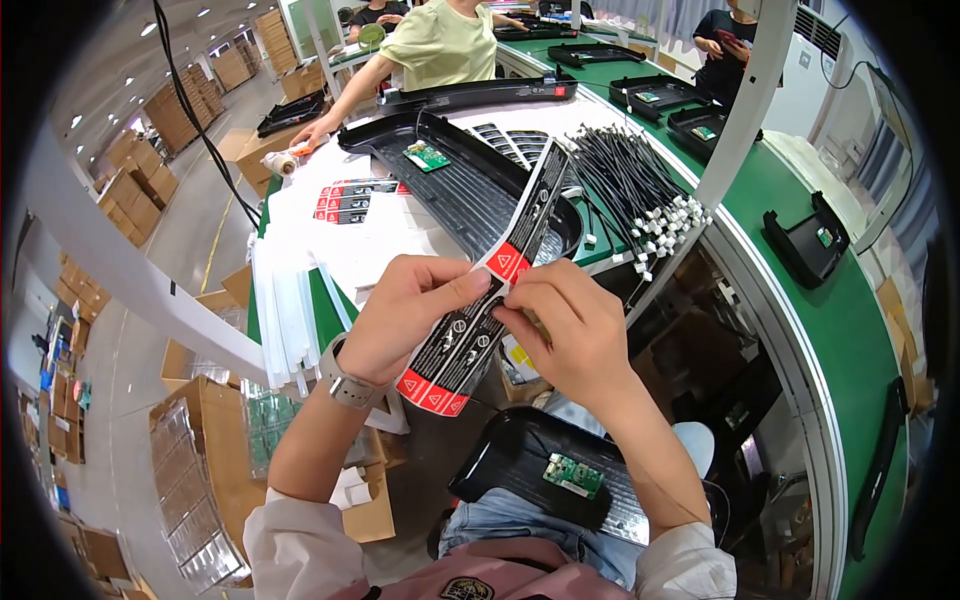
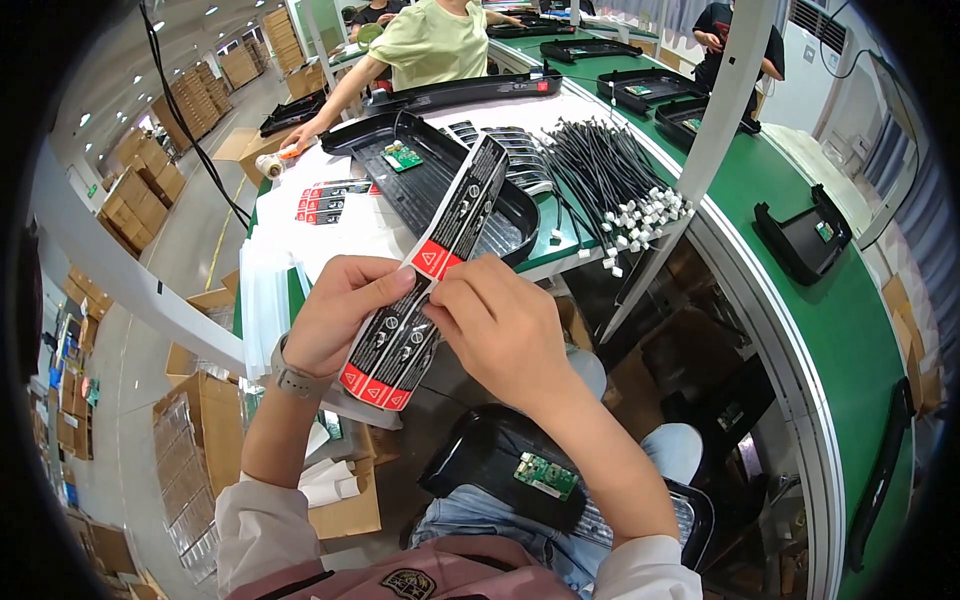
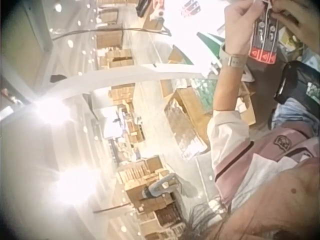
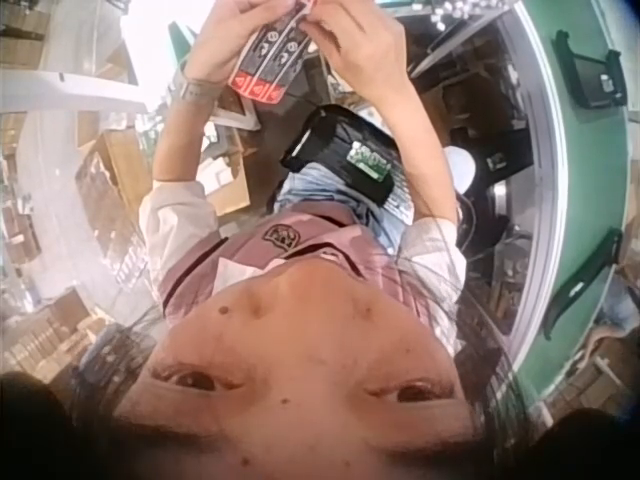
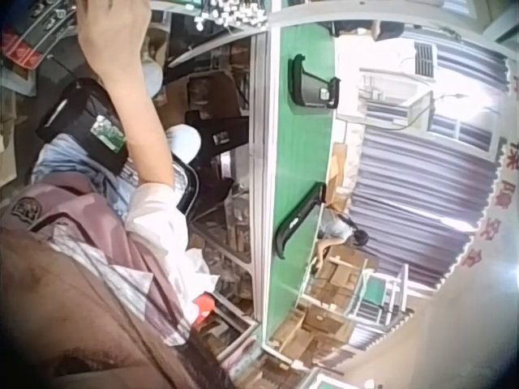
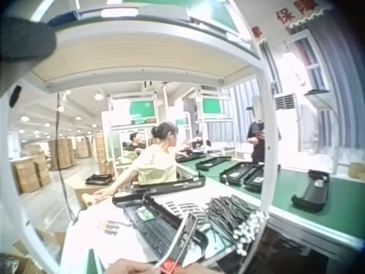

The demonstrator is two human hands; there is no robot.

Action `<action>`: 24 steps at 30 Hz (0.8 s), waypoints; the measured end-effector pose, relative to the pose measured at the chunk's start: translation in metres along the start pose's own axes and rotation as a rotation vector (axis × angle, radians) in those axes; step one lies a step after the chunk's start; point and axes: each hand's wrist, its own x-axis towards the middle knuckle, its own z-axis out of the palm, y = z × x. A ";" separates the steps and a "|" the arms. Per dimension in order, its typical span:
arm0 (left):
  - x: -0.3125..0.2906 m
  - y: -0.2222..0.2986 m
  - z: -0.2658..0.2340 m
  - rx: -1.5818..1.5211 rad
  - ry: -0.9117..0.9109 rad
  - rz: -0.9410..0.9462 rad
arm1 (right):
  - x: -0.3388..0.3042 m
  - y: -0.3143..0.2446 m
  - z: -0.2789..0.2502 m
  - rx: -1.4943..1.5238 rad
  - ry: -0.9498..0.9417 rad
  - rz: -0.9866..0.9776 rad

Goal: Assembling electronic components onto plastic parts by connecting wires and applying adhesive labels.

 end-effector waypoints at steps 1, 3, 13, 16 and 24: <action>0.000 0.000 -0.001 0.003 -0.009 -0.001 | -0.001 0.001 -0.001 0.074 -0.023 0.046; -0.001 0.000 -0.002 0.006 -0.018 -0.001 | 0.000 -0.001 -0.001 0.149 -0.045 0.091; -0.008 0.006 -0.005 0.019 0.050 0.032 | 0.002 -0.007 0.007 0.302 -0.005 0.255; -0.008 0.005 -0.007 -0.009 0.033 0.027 | 0.003 -0.010 0.010 0.197 -0.004 0.186; 0.072 0.013 -0.101 0.652 0.461 0.314 | -0.027 -0.026 -0.047 -0.079 0.035 0.198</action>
